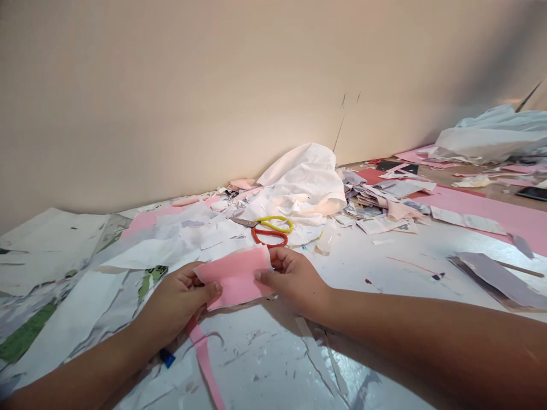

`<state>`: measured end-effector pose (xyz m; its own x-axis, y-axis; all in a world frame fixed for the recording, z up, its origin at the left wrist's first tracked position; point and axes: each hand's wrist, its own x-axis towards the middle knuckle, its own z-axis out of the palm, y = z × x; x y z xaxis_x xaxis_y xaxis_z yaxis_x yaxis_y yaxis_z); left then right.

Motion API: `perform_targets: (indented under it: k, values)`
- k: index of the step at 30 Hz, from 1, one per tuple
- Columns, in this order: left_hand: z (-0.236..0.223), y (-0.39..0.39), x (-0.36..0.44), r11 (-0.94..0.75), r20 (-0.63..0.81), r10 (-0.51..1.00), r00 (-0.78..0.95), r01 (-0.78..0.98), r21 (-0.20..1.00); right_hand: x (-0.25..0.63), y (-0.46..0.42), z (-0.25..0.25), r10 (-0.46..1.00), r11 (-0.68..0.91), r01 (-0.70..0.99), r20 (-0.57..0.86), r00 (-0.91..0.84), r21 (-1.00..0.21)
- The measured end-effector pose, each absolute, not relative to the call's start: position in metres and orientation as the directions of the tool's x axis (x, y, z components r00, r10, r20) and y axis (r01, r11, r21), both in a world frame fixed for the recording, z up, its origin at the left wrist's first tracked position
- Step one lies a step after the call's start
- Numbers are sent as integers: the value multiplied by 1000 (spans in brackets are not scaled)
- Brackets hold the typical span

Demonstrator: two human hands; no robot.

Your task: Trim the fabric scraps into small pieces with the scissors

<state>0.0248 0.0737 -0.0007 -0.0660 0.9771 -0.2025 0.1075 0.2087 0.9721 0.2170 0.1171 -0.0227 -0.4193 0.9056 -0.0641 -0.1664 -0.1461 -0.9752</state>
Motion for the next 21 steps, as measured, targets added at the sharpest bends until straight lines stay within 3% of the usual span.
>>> perform_targets:
  k: [11,21]
  values:
    - [-5,73,24,253,-253,967,0,30,967,217,119,-28,857,-152,-157,-51,-512,-976]
    - [-1,69,30,208,-203,978,-48,173,963,215,114,-31,850,-171,-182,-51,-524,-968]
